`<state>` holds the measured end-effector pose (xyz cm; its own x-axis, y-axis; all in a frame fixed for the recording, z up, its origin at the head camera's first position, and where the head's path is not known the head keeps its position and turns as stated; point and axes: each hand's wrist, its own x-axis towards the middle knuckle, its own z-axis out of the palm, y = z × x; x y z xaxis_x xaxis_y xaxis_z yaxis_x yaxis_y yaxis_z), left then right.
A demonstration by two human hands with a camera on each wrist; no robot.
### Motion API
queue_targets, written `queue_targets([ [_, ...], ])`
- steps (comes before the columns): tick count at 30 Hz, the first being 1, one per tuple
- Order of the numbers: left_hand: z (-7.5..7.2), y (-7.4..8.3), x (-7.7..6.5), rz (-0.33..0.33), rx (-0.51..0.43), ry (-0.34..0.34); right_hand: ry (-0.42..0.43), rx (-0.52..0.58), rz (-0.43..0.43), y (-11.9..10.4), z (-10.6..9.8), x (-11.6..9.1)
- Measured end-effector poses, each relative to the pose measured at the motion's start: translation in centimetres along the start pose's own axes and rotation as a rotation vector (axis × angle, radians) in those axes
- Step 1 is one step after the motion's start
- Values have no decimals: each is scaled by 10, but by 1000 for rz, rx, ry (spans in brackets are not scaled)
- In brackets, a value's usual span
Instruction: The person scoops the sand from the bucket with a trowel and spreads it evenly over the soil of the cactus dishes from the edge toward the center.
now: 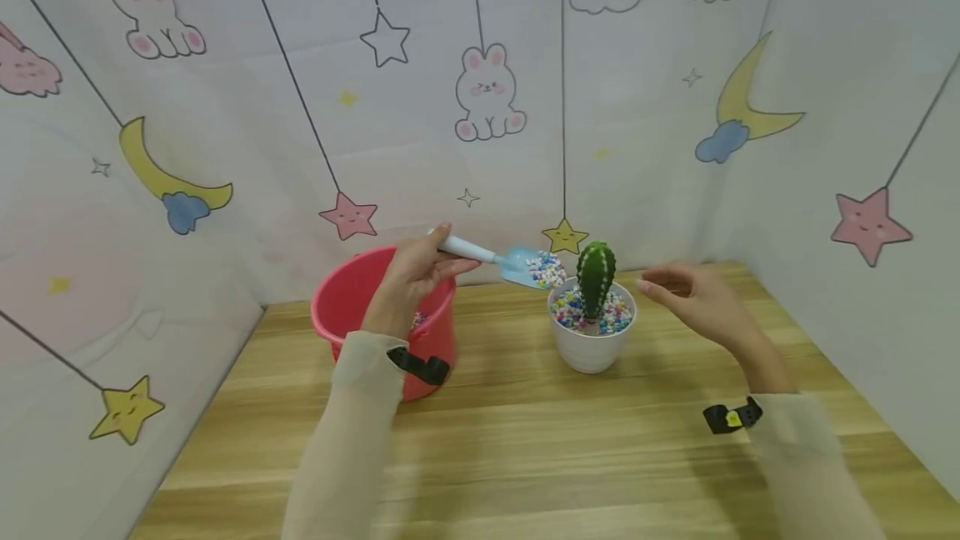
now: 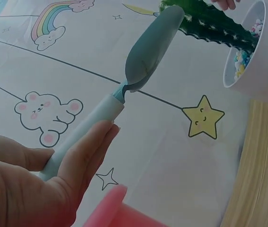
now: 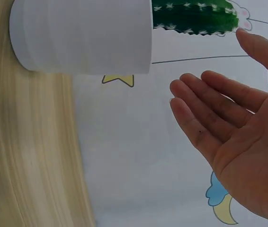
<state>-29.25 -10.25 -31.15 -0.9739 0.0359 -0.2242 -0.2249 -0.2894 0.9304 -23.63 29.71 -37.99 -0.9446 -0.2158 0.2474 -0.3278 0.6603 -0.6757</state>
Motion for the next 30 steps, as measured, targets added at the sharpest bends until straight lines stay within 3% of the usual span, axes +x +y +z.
queue_targets([
  [7, 4, -5, 5, -1, 24, 12, -121, 36, 30, 13, 15, 10],
  [16, 13, -11, 12, -1, 52, 19, -277, -32, 13, 20, 31, 21],
  [23, 18, -13, 16, -1, 56, 7, -295, -67, 4, 20, 35, 23],
  [30, 20, -16, 19, 3, 70, 16, -257, -69, 24, 21, 41, 20],
])
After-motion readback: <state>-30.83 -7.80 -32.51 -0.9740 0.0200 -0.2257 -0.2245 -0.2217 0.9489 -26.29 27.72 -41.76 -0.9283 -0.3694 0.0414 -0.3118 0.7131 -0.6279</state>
